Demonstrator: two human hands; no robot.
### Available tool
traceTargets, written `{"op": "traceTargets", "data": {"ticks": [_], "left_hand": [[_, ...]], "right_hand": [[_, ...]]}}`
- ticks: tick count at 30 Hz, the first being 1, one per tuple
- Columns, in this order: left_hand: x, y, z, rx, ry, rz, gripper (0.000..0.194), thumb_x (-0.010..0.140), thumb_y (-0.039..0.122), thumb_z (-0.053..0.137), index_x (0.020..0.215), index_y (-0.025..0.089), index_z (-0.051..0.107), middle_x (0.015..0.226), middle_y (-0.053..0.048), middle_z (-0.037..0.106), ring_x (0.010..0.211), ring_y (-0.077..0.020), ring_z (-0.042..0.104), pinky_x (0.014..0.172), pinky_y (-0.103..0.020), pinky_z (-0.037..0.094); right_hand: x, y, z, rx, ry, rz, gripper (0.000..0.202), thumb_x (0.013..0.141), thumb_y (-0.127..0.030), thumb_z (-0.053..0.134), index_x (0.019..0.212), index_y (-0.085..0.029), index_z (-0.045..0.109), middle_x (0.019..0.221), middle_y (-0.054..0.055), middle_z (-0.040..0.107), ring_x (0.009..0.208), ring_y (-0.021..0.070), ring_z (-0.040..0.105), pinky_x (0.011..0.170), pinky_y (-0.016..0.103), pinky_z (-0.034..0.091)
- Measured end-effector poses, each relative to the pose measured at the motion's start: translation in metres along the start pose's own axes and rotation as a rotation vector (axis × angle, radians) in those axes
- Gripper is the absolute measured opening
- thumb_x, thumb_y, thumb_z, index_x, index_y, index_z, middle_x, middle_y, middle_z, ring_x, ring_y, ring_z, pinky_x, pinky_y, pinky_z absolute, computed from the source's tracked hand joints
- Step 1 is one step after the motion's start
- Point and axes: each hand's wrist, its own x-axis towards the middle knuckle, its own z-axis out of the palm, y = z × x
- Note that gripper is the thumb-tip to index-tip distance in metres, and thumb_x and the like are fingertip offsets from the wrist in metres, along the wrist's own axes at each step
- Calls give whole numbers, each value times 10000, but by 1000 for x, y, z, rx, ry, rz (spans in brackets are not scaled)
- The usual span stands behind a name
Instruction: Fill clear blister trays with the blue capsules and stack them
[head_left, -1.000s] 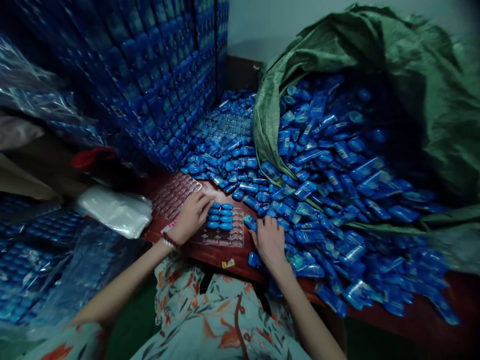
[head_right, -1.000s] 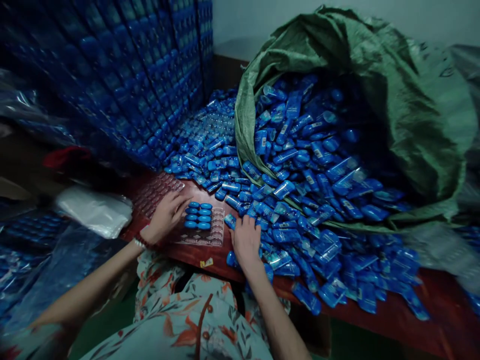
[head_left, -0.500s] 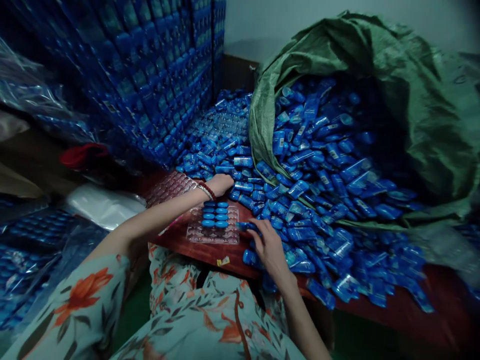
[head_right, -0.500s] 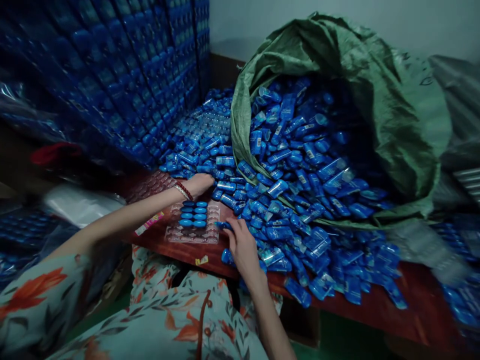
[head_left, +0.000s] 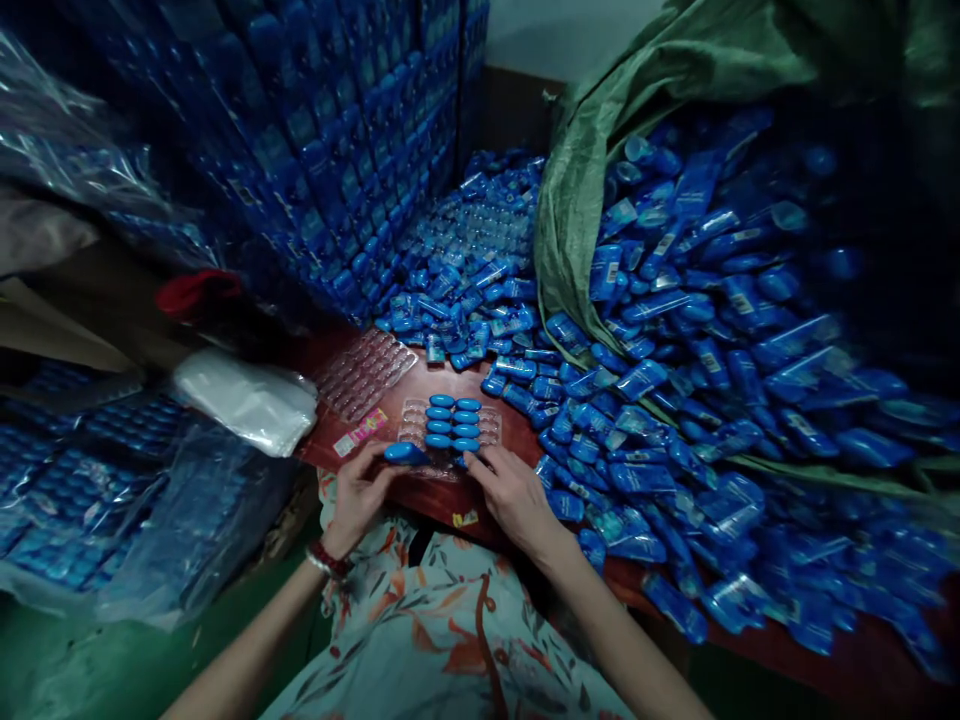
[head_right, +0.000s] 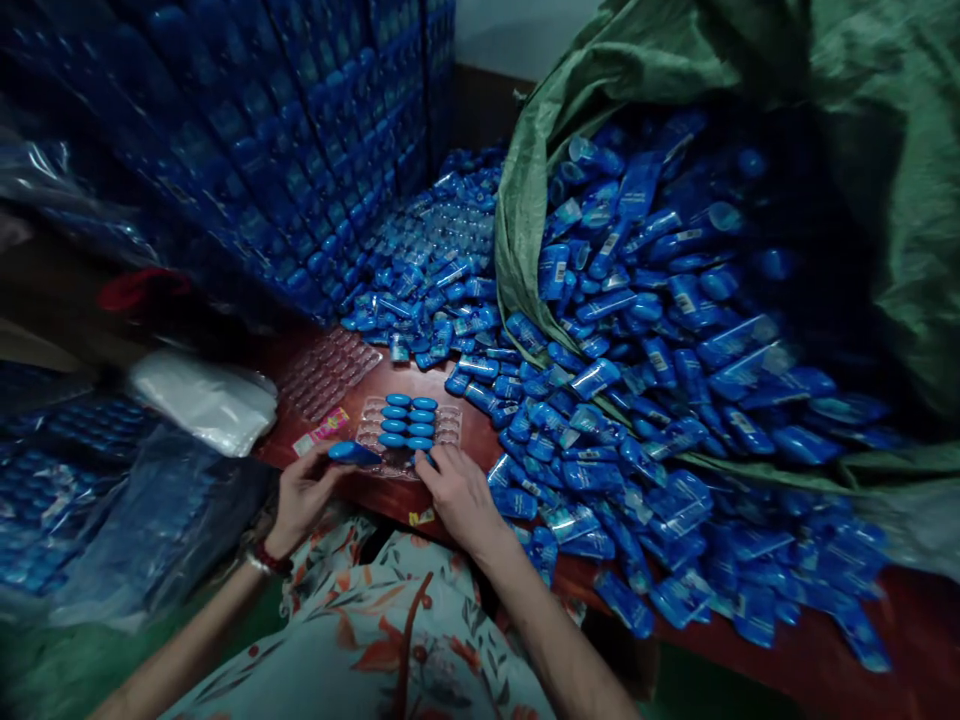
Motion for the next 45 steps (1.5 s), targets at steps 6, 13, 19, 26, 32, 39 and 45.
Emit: {"op": "traceTargets", "data": {"ticks": [6, 13, 19, 26, 32, 39, 45], "left_hand": [[-4, -26, 22, 162, -103, 232, 207, 867, 191, 429, 987, 198, 598, 851, -47, 672, 773, -161, 646, 710, -310, 549], [4, -33, 13, 348, -317, 655, 373, 885, 86, 346, 1225, 158, 481, 995, -107, 652, 944, -192, 617, 823, -374, 532], [6, -32, 23, 301, -335, 740, 371, 900, 85, 352, 1258, 128, 439, 1000, -117, 635, 986, -191, 595, 842, -363, 532], [13, -36, 21, 363, -304, 739, 373, 896, 84, 338, 1252, 127, 438, 992, -120, 617, 944, -203, 587, 822, -378, 529], [21, -27, 18, 409, -444, 598, 285, 917, 124, 319, 1125, 136, 513, 934, -92, 616, 886, -186, 582, 800, -353, 525], [31, -24, -4, 361, -295, 581, 172, 894, 202, 459, 1042, 163, 538, 868, -63, 625, 816, -175, 595, 747, -312, 504], [92, -16, -9, 270, -103, 471, 130, 885, 234, 478, 842, 170, 583, 764, -30, 612, 727, -145, 572, 688, -264, 467]], "right_hand": [[11, -6, -4, -132, -93, -87, 239, 889, -124, 440, 1050, -161, 613, 847, 76, 582, 807, 195, 512, 675, 307, 399], [5, -13, 0, -78, 82, 61, 256, 899, -220, 481, 1120, -190, 608, 995, 110, 599, 845, 206, 520, 664, 317, 391], [1, -14, 13, 232, 189, 142, 278, 920, -208, 443, 1157, -180, 585, 956, 94, 598, 882, 177, 559, 768, 302, 468], [4, -17, 2, 120, 180, 70, 263, 892, -298, 510, 1109, -191, 613, 1010, 107, 603, 889, 207, 530, 707, 332, 430], [25, -28, 15, 2, 127, -51, 255, 925, -169, 410, 1063, -164, 625, 914, 81, 628, 861, 190, 498, 716, 327, 372], [43, -31, 18, -43, 56, -1, 207, 895, -150, 469, 1004, -186, 641, 860, 60, 622, 839, 199, 478, 730, 349, 341], [36, -14, 2, 166, 147, 95, 227, 897, -220, 497, 1078, -243, 632, 968, 49, 627, 896, 191, 506, 724, 328, 363]]}}
